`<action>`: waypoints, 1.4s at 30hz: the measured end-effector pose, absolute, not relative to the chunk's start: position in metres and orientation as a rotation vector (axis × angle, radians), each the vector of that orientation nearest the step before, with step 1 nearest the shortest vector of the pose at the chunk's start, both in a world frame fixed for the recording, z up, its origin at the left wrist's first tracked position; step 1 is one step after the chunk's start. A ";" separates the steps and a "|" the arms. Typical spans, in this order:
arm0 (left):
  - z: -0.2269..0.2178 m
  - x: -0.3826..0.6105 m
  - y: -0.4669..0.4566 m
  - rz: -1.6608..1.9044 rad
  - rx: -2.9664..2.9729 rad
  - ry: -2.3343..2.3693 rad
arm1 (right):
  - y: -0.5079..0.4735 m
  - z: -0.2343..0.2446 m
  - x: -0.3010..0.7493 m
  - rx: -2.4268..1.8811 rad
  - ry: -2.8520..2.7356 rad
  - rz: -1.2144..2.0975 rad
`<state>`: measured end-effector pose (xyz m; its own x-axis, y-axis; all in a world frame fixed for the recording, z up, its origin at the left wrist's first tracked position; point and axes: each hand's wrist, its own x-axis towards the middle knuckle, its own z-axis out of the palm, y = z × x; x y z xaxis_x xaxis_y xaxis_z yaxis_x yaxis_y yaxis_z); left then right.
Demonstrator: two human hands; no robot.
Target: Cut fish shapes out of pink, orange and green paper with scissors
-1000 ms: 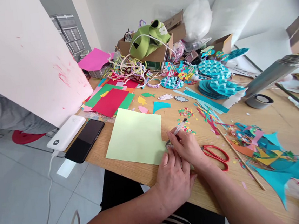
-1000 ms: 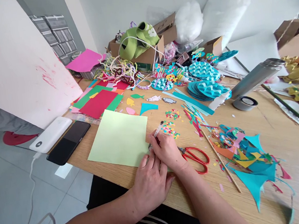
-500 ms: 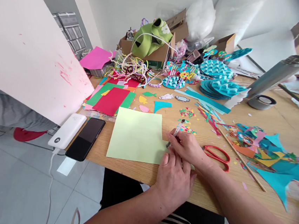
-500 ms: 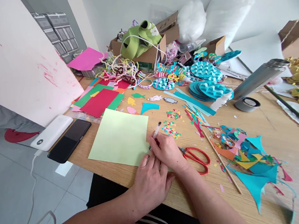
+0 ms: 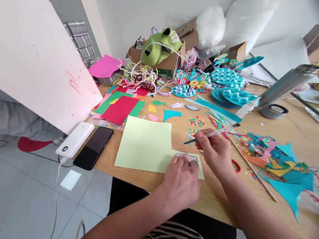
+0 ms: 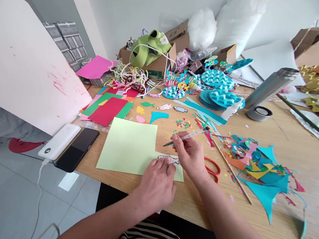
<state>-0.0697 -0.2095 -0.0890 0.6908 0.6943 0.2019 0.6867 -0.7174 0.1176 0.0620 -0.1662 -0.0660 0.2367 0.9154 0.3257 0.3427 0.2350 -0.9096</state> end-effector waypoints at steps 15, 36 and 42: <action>-0.009 -0.072 -0.122 -0.573 2.558 0.769 | -0.235 -0.092 0.063 -1.232 -1.632 0.366; -0.008 -0.068 -0.114 -0.564 2.520 0.767 | -0.222 -0.106 0.057 -1.215 -1.835 0.257; -0.010 -0.070 -0.114 -0.559 2.537 0.750 | -0.222 -0.105 0.057 -1.238 -1.842 0.251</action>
